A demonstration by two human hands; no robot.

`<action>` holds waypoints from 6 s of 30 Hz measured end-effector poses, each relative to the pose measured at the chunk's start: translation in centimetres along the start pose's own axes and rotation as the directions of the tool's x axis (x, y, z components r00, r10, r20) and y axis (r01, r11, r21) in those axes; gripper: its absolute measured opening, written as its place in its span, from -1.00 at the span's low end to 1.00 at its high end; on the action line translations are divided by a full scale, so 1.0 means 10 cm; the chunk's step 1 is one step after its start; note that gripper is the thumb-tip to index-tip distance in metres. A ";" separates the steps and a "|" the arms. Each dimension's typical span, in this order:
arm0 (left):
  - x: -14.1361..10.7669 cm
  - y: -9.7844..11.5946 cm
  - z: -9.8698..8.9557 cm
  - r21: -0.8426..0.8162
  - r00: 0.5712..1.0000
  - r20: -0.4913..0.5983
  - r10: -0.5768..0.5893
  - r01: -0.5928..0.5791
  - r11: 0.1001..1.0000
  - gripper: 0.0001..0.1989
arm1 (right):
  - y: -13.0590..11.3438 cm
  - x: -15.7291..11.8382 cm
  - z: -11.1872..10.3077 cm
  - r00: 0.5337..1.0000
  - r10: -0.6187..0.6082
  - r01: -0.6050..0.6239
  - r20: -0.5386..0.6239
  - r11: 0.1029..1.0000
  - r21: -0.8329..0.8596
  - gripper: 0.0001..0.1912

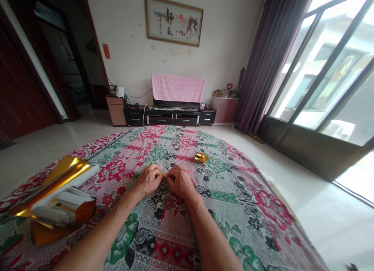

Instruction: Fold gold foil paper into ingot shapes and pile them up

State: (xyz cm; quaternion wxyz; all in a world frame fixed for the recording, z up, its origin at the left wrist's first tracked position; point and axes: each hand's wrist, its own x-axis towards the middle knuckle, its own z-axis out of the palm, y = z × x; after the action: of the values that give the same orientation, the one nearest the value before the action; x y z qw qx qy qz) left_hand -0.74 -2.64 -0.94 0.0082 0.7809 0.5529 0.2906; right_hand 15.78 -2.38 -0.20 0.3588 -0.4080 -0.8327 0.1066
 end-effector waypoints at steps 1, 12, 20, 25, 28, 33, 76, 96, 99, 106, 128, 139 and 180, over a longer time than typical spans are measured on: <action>0.00 0.00 0.00 0.001 1.000 0.001 -0.004 0.004 1.000 -0.82 | -0.01 0.00 -0.01 1.000 0.007 -0.007 0.005 1.000 -0.004 -0.86; 0.01 -0.01 0.04 -0.038 0.999 -0.015 -0.053 0.052 0.998 -0.85 | -0.06 0.02 0.10 0.995 0.094 -0.098 -0.043 0.990 -0.102 -0.84; 0.01 -0.02 0.07 -0.054 0.996 -0.055 -0.073 0.070 0.996 -0.84 | -0.10 0.05 0.10 0.988 0.149 -0.153 -0.044 0.981 -0.119 -0.87; 0.02 -0.03 0.10 -0.033 0.993 -0.058 -0.098 0.097 0.995 -0.84 | -0.06 0.04 0.09 0.983 0.175 -0.178 -0.057 0.982 -0.060 -0.91; 0.03 -0.01 0.10 -0.026 0.993 -0.051 -0.110 0.109 0.994 -0.83 | 0.00 0.04 0.07 0.978 0.188 -0.189 -0.090 0.982 0.002 -0.86; 0.04 -0.01 0.10 -0.020 0.992 -0.043 -0.120 0.119 0.993 -0.83 | 0.06 0.04 0.04 0.970 0.206 -0.195 -0.133 0.977 0.088 -0.73; 0.03 -0.10 0.09 -0.150 0.994 -0.026 -0.109 0.104 0.983 -0.83 | -0.16 0.11 0.18 0.946 0.315 -0.324 -0.079 0.932 -0.160 -0.90; -0.05 -0.07 -0.03 -0.236 0.999 -0.032 0.010 -0.018 0.972 -0.88 | -0.07 0.08 0.22 0.957 0.265 -0.278 -0.115 0.952 -0.124 -0.93; -0.03 -0.04 -0.01 -0.180 0.999 -0.032 -0.017 0.011 0.984 -0.93 | -0.07 0.09 0.22 0.959 0.257 -0.272 -0.117 0.952 -0.137 -0.92; -0.02 0.00 -0.01 -0.144 0.997 -0.017 -0.076 0.072 0.987 -0.85 | -0.01 0.10 0.15 0.969 0.238 -0.242 -0.062 0.967 -0.073 -0.84; -0.05 0.00 -0.04 -0.051 0.993 -0.109 -0.044 0.038 0.998 -0.82 | -0.19 0.04 0.10 0.994 0.106 -0.106 -0.013 0.973 -0.203 -0.79; -0.05 0.02 -0.07 -0.097 0.998 -0.048 -0.041 0.037 0.995 -0.41 | -0.12 0.07 0.11 0.999 0.044 -0.042 0.018 0.995 -0.092 -0.54; -0.04 -0.15 -0.08 -0.082 0.983 -0.017 0.183 -0.184 0.980 -0.70 | -0.08 0.11 0.05 0.989 0.037 -0.012 0.147 0.986 -0.168 -0.56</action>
State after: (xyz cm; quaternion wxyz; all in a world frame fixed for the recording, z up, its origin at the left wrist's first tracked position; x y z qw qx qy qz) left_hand -2.52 -2.69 -0.96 0.0114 0.8262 0.4660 0.3163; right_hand 14.44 -2.01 0.39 0.2588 -0.4378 -0.8580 0.0714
